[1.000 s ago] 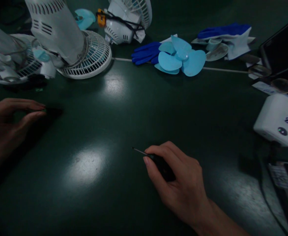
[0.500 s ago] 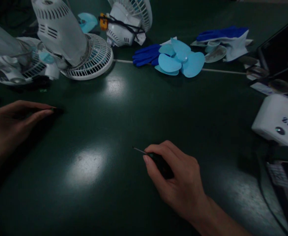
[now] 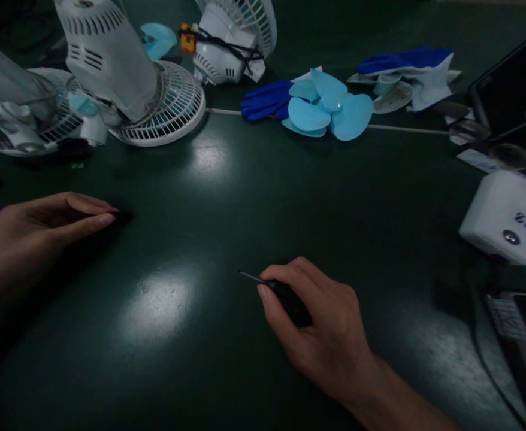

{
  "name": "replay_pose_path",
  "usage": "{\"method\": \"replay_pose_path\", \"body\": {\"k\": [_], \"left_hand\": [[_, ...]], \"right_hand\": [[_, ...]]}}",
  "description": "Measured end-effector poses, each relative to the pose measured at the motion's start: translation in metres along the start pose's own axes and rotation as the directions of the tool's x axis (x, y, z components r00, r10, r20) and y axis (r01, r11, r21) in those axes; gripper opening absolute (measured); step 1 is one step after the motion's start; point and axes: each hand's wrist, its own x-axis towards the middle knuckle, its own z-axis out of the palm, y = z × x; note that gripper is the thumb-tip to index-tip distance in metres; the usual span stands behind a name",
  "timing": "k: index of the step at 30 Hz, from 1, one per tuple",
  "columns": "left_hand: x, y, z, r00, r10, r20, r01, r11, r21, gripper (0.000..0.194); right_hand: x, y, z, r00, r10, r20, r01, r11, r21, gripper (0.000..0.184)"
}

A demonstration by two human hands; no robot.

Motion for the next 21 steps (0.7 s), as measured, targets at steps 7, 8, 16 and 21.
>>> {"method": "replay_pose_path", "body": {"k": [7,8,16,21], "left_hand": [[-0.048,0.032,0.071,0.723,0.546,0.423,-0.505,0.836,-0.216,0.016],[-0.053,0.034,0.079,0.692,0.578,0.432,-0.538,0.813,-0.225,0.014],[-0.058,0.030,0.086,0.585,0.677,0.447,-0.655,0.719,-0.232,0.014],[-0.059,0.027,0.088,0.541,0.701,0.464,-0.665,0.695,-0.274,0.018]], "right_hand": [[-0.005,0.001,0.004,0.984,-0.126,0.126,0.125,0.992,0.014,0.013],[-0.007,0.001,0.005,0.977,-0.148,0.152,0.147,0.989,0.015,0.014],[-0.012,0.004,0.009,0.949,-0.217,0.231,0.232,0.972,-0.042,0.017],[-0.012,0.003,0.010,0.943,-0.237,0.233,0.259,0.963,-0.068,0.016]]}}
